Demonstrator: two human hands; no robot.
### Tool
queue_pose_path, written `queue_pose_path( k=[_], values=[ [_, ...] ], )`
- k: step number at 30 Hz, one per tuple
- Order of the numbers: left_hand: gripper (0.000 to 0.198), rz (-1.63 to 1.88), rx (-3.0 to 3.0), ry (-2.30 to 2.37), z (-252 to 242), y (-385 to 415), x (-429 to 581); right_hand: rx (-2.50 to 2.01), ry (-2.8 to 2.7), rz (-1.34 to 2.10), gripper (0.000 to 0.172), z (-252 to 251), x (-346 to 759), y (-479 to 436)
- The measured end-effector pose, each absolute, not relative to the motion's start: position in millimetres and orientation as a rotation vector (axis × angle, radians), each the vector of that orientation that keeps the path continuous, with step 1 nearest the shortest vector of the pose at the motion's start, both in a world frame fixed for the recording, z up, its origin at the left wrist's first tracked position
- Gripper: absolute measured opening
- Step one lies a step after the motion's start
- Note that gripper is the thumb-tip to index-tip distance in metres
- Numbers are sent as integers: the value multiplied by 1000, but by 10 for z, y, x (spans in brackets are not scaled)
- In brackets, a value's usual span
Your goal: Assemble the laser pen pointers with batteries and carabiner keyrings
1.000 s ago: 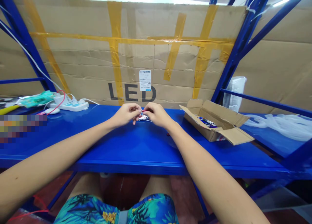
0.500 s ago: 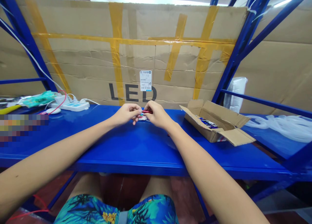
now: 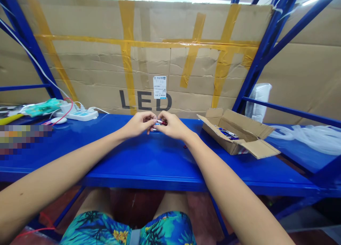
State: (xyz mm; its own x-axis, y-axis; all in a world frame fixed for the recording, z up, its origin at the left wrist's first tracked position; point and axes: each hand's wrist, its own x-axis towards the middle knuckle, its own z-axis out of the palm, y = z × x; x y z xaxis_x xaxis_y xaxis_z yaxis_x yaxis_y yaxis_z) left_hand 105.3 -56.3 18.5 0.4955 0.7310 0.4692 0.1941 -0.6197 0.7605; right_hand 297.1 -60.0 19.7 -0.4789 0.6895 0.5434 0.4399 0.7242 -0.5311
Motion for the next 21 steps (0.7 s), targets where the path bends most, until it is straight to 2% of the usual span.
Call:
queue_pose_path(
  k=[2, 8, 17, 20, 21],
  values=[
    [10, 1074, 2100, 764, 198, -574, 1051, -836, -2116, 450, 21, 169, 2969, -572],
    [11, 1088, 2133, 755, 223, -588, 1038, -809, -2057, 478, 18, 144, 2970, -534],
    [8, 1095, 2310, 833, 186, -580, 1030, -859, -2262, 277, 26, 233, 2990, -582],
    [10, 1104, 2330, 837, 199, -586, 1030, -854, -2213, 353, 12, 214, 2974, -580],
    [10, 1101, 2325, 839, 201, -586, 1028, -846, -2177, 386, 13, 203, 2971, -574]
  ],
)
